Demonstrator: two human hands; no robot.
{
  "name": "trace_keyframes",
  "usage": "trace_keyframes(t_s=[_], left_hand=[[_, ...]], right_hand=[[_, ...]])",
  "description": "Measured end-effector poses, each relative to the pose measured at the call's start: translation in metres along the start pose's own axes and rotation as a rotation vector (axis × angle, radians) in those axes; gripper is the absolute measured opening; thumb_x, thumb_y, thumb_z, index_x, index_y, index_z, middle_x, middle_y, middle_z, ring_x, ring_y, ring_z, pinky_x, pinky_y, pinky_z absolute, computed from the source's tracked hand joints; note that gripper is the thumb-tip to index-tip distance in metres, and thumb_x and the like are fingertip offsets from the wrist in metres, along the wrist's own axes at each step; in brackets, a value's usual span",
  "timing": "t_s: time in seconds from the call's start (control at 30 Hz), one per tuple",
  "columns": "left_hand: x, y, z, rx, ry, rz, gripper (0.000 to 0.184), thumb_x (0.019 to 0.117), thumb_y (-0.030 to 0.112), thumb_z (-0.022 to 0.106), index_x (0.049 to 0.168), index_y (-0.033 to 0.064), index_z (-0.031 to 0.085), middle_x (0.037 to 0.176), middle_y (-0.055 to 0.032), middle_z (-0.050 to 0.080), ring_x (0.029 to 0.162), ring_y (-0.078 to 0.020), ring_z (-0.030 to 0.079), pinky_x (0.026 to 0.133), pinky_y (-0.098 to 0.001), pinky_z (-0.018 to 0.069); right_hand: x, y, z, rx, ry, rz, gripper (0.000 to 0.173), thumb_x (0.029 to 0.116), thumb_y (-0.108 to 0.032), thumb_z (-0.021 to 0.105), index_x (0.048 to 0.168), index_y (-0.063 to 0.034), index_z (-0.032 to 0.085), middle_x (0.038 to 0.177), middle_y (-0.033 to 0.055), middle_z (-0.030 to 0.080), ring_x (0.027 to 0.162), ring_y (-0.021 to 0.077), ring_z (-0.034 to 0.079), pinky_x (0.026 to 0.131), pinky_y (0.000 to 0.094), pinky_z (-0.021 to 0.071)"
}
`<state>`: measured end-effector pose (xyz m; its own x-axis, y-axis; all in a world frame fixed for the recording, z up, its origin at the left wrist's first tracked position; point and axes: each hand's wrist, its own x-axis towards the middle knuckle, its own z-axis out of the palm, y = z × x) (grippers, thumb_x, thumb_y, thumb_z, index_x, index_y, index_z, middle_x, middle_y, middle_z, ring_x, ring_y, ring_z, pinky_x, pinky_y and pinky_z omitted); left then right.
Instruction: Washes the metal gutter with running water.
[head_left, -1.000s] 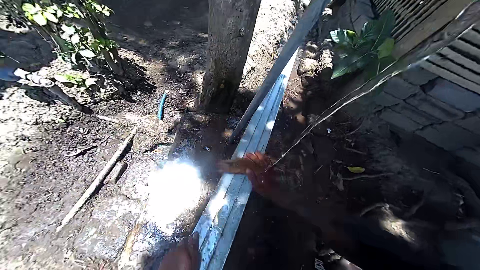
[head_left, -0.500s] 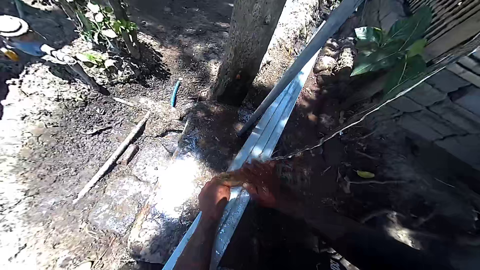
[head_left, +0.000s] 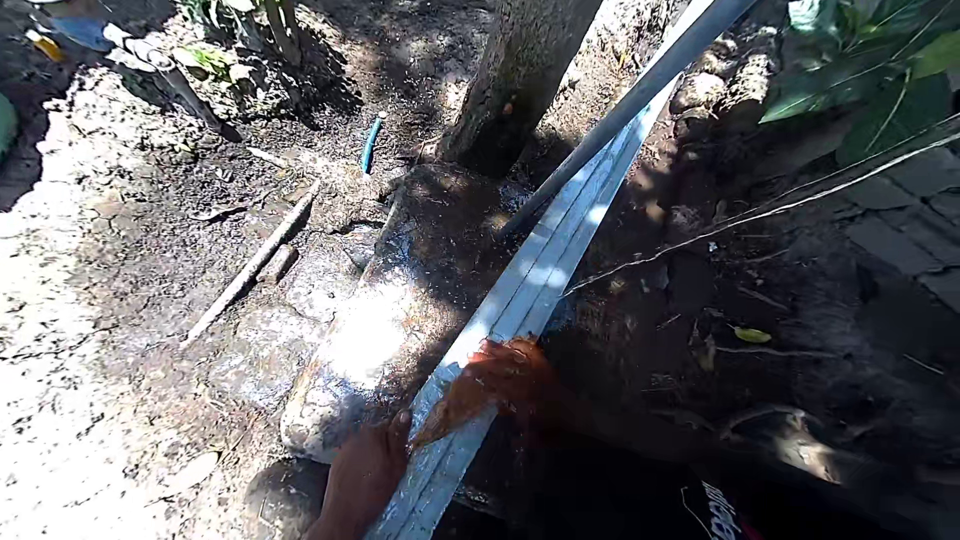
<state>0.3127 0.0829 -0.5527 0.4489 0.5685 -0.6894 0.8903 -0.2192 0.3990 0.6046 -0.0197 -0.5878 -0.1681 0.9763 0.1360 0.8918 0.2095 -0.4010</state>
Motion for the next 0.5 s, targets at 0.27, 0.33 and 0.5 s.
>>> trace_keyframes(t_s=[0.27,0.33,0.5], left_hand=[[0.004,-0.002,-0.005,-0.024,0.061,-0.064,0.073,0.1084,0.055,0.019,0.090,0.0062,0.070,0.088,-0.0180,0.071,0.091,-0.0385,0.071,0.076,-0.0615,0.0540],[0.007,-0.010,-0.004,-0.087,0.032,-0.057,0.071,0.1094,0.052,0.021,0.089,0.0035,0.068,0.087,-0.0197,0.069,0.090,-0.0397,0.070,0.077,-0.0627,0.0530],[-0.003,-0.041,0.002,-0.136,-0.026,0.080,0.066,0.1086,0.053,0.027,0.095,0.0048,0.069,0.087,-0.0167,0.068,0.088,-0.0360,0.069,0.079,-0.0610,0.0530]], right_hand=[[0.011,0.085,-0.022,-0.194,0.099,0.257,0.051,0.1087,-0.040,0.033,0.147,-0.0185,0.058,0.158,0.0057,0.049,0.153,0.0309,0.033,0.126,0.0582,0.0220],[-0.014,0.004,0.010,-0.036,0.053,0.009,0.050,0.1094,-0.046,0.031,0.142,-0.0258,0.063,0.151,0.0005,0.057,0.149,0.0256,0.042,0.123,0.0521,0.0306],[-0.017,0.050,-0.025,-0.005,-0.094,-0.132,0.049,0.1088,-0.050,0.036,0.143,-0.0252,0.062,0.151,0.0006,0.057,0.147,0.0236,0.044,0.122,0.0530,0.0326]])
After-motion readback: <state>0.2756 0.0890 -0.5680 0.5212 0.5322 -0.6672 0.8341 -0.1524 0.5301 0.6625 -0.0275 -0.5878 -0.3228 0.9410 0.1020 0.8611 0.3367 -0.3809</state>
